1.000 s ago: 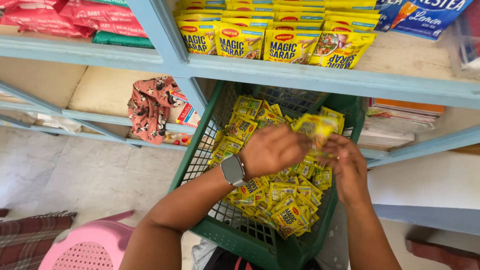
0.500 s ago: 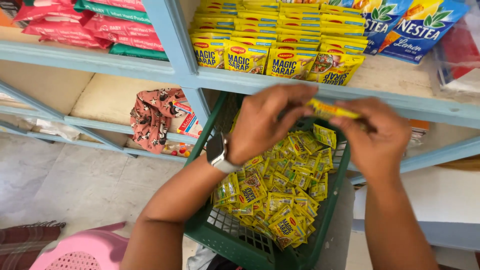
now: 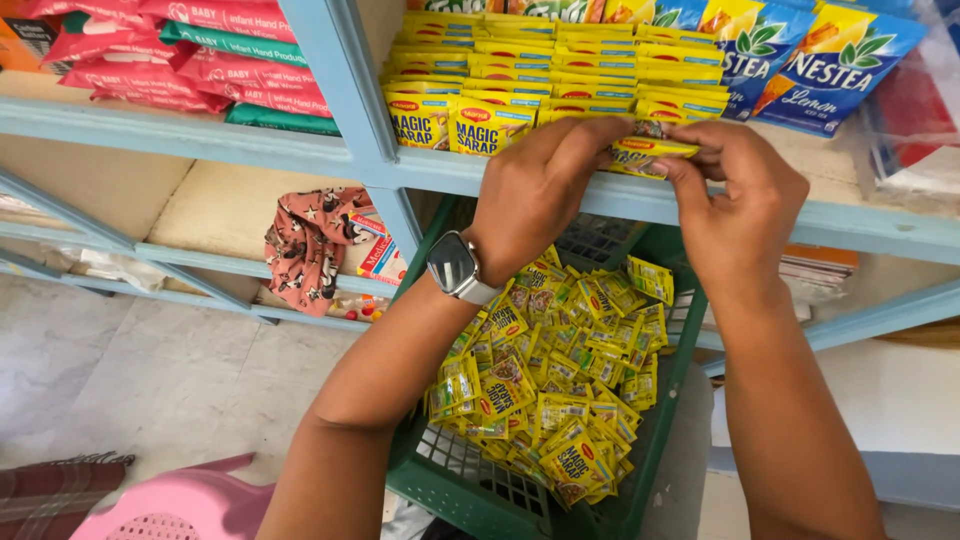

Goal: Organizing and stocking small seasoning packets and tea bags on grocery store shelves.

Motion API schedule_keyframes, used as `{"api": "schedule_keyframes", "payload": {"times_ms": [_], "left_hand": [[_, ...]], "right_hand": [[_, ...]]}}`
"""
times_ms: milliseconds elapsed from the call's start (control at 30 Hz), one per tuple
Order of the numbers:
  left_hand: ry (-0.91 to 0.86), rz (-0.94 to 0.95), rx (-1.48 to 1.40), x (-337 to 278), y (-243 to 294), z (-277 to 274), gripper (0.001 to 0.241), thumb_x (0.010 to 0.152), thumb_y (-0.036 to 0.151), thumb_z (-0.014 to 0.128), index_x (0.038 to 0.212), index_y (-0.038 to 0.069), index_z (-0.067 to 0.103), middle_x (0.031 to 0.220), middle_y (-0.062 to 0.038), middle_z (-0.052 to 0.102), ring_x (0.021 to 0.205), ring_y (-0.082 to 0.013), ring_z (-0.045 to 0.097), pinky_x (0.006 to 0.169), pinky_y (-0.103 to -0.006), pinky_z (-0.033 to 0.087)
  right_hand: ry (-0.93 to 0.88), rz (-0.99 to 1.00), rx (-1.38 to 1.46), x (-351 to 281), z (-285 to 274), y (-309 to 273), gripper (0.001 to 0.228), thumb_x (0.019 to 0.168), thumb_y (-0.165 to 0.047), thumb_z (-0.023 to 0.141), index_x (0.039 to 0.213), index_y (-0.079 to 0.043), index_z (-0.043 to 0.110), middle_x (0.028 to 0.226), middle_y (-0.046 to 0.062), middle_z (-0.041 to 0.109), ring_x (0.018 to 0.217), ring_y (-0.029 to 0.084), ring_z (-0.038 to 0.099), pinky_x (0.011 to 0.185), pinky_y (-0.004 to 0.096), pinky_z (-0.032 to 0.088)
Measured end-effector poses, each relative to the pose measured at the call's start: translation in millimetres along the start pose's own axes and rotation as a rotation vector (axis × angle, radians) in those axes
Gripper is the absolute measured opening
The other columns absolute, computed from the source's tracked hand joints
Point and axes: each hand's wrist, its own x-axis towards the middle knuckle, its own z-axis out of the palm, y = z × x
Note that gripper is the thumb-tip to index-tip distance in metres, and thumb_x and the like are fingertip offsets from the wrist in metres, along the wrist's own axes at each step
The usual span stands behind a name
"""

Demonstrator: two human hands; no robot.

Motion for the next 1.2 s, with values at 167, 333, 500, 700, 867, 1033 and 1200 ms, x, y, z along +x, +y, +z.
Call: {"api": "schedule_keyframes", "payload": {"times_ms": [167,333,500,700,867,1033,1200], "left_hand": [[-0.004,0.006,-0.026,-4.2,-5.1,3.0,0.033,0.1,0.003,0.067,0.13,0.013,0.058,0.109,-0.008,0.073,0.097,-0.0288,0.073,0.081,-0.0394,0.059],[-0.011,0.006,0.013,-9.9,-8.8,2.8,0.03,0.101,0.004,0.069,0.128,0.013,0.059,0.107,-0.009,0.073,0.098,-0.0317,0.072,0.081,-0.0416,0.058],[-0.054,-0.015,0.001,1.4,-2.0,-8.1,0.036,0.098,0.005,0.069,0.132,0.015,0.058,0.11,-0.009,0.074,0.096,-0.0311,0.073,0.081,-0.041,0.058],[-0.106,-0.078,0.038,4.7,0.8,-14.2,0.034,0.099,0.007,0.069,0.13,0.015,0.059,0.109,-0.008,0.074,0.099,-0.0309,0.073,0.08,-0.0432,0.058],[-0.117,-0.114,0.062,10.0,10.0,-20.4,0.032,0.095,0.011,0.072,0.125,0.014,0.06,0.106,-0.007,0.073,0.097,-0.0315,0.071,0.077,-0.0441,0.056],[-0.112,-0.075,0.09,17.5,11.3,-17.3,0.026,0.094,0.014,0.072,0.118,0.014,0.063,0.102,-0.007,0.068,0.097,-0.0321,0.068,0.078,-0.0435,0.056],[-0.172,-0.005,0.213,27.3,8.6,-14.6,0.011,0.094,0.015,0.066,0.105,0.014,0.067,0.091,-0.005,0.066,0.093,-0.0279,0.067,0.076,-0.0431,0.055]], "right_hand": [[0.005,-0.049,-0.075,-1.2,-2.5,-1.0,0.013,0.107,0.009,0.079,0.113,0.007,0.067,0.109,0.014,0.073,0.098,0.018,0.076,0.086,0.026,0.062],[0.004,-0.128,-0.275,-6.4,-2.6,0.4,0.013,0.1,0.01,0.081,0.106,0.006,0.07,0.101,0.015,0.074,0.092,0.02,0.074,0.08,0.028,0.058],[-0.046,0.003,-0.113,-0.6,-4.0,-0.1,0.014,0.107,0.004,0.081,0.11,0.005,0.068,0.107,0.012,0.075,0.095,0.017,0.077,0.083,0.026,0.062],[-0.064,0.027,-0.146,2.4,2.7,-3.5,0.022,0.099,0.002,0.084,0.114,0.004,0.069,0.108,0.013,0.074,0.097,0.019,0.076,0.079,0.029,0.061],[-0.067,-0.057,-0.124,12.2,0.5,-16.3,0.02,0.1,0.0,0.083,0.113,0.002,0.068,0.109,0.013,0.073,0.093,0.02,0.074,0.076,0.028,0.058],[-0.12,-0.061,-0.29,21.7,-9.4,-25.0,0.018,0.1,-0.008,0.088,0.108,-0.002,0.073,0.103,0.012,0.072,0.091,0.023,0.071,0.073,0.029,0.058],[-0.164,-0.324,-0.584,32.4,-20.3,-36.2,0.015,0.091,-0.01,0.086,0.099,-0.005,0.074,0.096,0.008,0.071,0.089,0.028,0.063,0.083,0.039,0.051]]}}
